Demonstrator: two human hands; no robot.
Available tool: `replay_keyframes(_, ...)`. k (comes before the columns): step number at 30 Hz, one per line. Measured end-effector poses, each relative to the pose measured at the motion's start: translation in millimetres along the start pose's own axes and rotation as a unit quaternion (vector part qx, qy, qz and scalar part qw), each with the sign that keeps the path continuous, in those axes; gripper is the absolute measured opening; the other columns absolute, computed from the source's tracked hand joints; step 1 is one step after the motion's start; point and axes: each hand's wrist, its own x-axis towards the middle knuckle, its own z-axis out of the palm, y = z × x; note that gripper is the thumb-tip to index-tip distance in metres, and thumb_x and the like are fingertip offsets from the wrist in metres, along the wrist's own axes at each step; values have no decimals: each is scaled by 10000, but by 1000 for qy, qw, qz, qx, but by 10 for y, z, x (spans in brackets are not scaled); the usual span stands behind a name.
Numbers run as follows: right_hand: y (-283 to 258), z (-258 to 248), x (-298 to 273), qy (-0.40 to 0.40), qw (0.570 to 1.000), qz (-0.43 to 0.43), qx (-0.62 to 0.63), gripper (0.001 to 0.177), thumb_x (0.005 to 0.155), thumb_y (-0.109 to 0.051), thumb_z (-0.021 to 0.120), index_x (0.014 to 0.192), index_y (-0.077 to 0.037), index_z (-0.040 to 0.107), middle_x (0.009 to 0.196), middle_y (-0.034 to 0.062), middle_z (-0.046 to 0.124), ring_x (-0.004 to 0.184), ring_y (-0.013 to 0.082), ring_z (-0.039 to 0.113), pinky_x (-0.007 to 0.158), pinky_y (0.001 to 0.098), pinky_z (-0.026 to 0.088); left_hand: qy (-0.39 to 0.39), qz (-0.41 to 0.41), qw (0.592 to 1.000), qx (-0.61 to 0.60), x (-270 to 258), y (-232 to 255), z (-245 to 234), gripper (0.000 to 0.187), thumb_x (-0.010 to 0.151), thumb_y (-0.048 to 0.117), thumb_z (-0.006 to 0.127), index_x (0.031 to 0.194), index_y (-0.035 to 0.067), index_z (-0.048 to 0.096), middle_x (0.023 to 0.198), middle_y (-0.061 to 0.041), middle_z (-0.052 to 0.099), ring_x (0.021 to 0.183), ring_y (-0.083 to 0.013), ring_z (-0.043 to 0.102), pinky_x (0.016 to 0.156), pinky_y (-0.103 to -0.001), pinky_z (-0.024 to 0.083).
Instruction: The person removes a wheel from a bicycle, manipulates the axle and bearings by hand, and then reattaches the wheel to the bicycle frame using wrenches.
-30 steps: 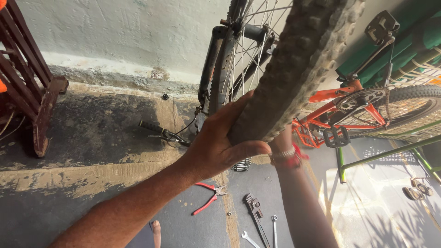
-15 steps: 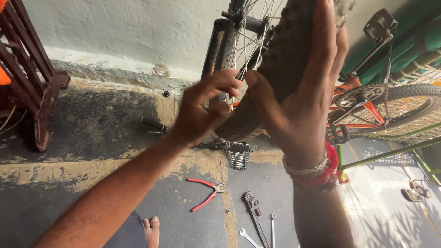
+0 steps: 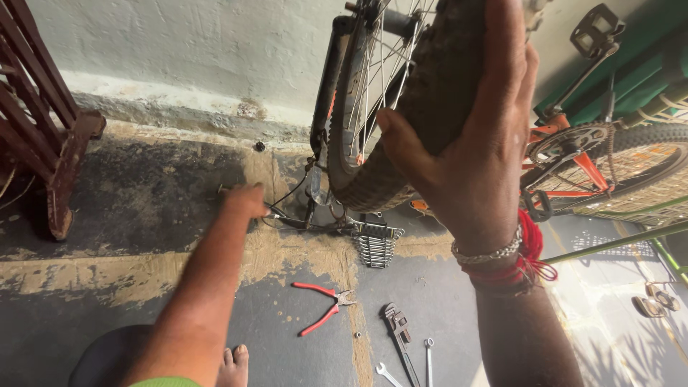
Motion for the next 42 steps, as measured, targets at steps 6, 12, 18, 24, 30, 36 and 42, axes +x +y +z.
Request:
replay_keyframes(6,147,110,19,-5,998,-24,-50,1026,928,-153,891,1594,-160,110,1596,126,320,1491,272,383,1290,368,337,143,5,987,66,560,-236,1130,578,900,195,625,1458,151,480,1438,-124,571,1370,-309,488,1149,-607,306)
replay_keyframes(12,303,193,18,-21,1000,-16,-8,976,957,-173,858,1596,-189,120,1610,73,343,1509,208,413,1301,287,347,178,3,975,130,838,-611,1264,465,925,242,593,1383,172,563,1338,-84,628,1343,-283,514,1169,-626,341)
replay_keyframes(18,502,138,-6,-41,999,-11,-27,914,986,-158,799,1578,-173,102,1547,86,409,1411,213,488,1232,290,412,163,-16,983,77,795,-611,1337,247,1021,214,520,1142,171,731,1252,-137,700,1181,-337,673,940,-475,593)
replay_keyframes(24,874,-83,93,-51,999,1,19,784,1058,-83,720,1555,-120,115,1400,102,536,1245,229,583,1122,332,484,66,-27,997,8,765,-555,1303,315,982,107,518,1176,105,766,1261,-164,706,1180,-356,692,979,-489,575)
replay_keyframes(30,953,-436,130,-39,998,38,39,629,1083,-25,713,1539,-87,283,1275,132,550,1102,233,565,1016,327,500,54,-41,998,-10,528,-370,1473,318,988,82,525,1222,83,741,1320,-165,679,1216,-358,666,990,-498,565)
replay_keyframes(36,594,-821,40,-24,971,159,179,398,1111,-43,703,1432,-13,470,1210,31,590,1052,116,581,974,236,507,2,-40,999,0,431,-366,1565,303,948,101,606,1224,63,726,1315,-202,676,1231,-358,662,1005,-479,570)
replay_keyframes(42,69,-1172,226,-40,966,208,149,113,1118,-94,628,1196,-15,650,999,-27,653,829,41,603,762,207,495,-65,0,996,62,70,-352,1670,324,893,68,661,1211,42,717,1272,-210,699,1204,-358,675,1017,-437,562)
